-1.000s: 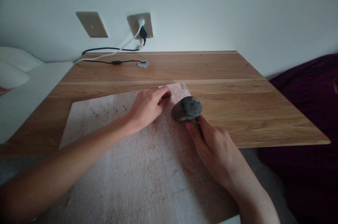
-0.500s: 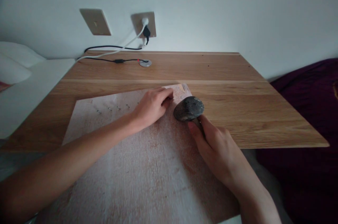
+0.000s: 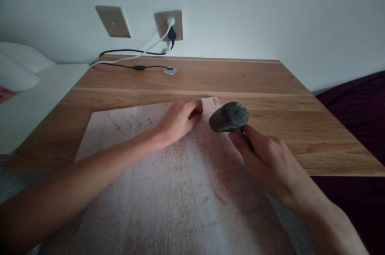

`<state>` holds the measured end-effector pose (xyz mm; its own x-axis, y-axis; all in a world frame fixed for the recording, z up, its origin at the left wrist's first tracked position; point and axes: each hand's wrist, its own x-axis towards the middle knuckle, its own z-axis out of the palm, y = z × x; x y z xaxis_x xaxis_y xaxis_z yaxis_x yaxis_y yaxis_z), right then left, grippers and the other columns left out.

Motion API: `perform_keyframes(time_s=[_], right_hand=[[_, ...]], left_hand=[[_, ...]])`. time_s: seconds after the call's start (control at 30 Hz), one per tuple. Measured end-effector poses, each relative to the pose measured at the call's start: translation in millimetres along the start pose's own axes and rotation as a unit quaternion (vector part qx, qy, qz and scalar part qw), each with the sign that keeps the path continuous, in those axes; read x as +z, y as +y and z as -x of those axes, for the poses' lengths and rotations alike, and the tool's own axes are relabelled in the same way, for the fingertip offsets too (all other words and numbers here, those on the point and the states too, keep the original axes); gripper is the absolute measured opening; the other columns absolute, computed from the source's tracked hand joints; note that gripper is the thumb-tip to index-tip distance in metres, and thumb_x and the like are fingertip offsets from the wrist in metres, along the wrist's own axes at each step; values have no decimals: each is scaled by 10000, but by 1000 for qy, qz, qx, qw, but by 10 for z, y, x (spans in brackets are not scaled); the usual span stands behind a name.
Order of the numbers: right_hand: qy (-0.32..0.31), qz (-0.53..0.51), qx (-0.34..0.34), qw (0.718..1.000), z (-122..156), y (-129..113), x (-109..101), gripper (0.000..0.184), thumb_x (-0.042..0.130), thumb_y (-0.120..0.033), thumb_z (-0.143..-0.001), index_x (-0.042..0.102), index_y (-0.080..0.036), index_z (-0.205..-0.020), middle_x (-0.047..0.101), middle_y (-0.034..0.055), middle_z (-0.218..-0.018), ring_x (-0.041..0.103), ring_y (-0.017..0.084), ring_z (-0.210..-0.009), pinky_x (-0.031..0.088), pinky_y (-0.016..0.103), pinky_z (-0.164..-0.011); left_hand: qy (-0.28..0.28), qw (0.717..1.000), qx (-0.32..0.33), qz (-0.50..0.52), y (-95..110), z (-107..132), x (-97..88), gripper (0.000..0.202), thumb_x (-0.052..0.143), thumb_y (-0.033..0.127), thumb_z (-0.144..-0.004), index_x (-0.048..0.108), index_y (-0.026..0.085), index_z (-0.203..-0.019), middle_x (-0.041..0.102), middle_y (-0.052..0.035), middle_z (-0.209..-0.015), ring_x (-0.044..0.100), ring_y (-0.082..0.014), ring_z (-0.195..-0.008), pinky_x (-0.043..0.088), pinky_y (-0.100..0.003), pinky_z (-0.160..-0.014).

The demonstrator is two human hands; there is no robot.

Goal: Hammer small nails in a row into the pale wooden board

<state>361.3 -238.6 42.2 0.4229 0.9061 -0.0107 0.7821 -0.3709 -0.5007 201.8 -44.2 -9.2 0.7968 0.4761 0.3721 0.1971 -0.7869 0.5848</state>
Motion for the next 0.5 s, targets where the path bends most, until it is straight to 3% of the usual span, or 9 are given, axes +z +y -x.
perform_keyframes(time_s=[0.1,0.23,0.37,0.5], right_hand=[[22,16,-19,999,-137,-2,-116,474,500,-652,-1029,652,-240,-853,578,14,-579,546,156,-510,411,282,-596],[36,32,-60,997,-304,-99,-165,526,468,-700,-1033,632,-237,-844,536,1,-554,509,140,-483,412,288,-610],[23,39,-107,993,-421,-172,-80,527,421,-700,-1023,617,-244,-843,593,19,-589,552,161,-477,365,283,-545],[29,41,-141,989,-430,-108,-29,430,457,-631,-989,625,-260,-851,611,27,-579,611,209,-487,319,284,-496]], left_hand=[[14,999,-18,24,-18,11,40,291,592,38,-944,662,172,-1193,791,-55,-963,751,-194,-906,559,-325,-827],[19,999,-13,38,-56,15,97,543,543,14,-920,523,150,-1445,802,-64,-1003,765,-201,-927,591,-338,-840],[16,999,-1,44,-101,10,135,648,520,5,-907,414,154,-1529,811,-71,-1020,784,-220,-969,609,-354,-856],[26,998,0,52,-103,15,142,629,543,26,-922,407,173,-1518,812,-60,-1023,787,-208,-954,619,-341,-853]])
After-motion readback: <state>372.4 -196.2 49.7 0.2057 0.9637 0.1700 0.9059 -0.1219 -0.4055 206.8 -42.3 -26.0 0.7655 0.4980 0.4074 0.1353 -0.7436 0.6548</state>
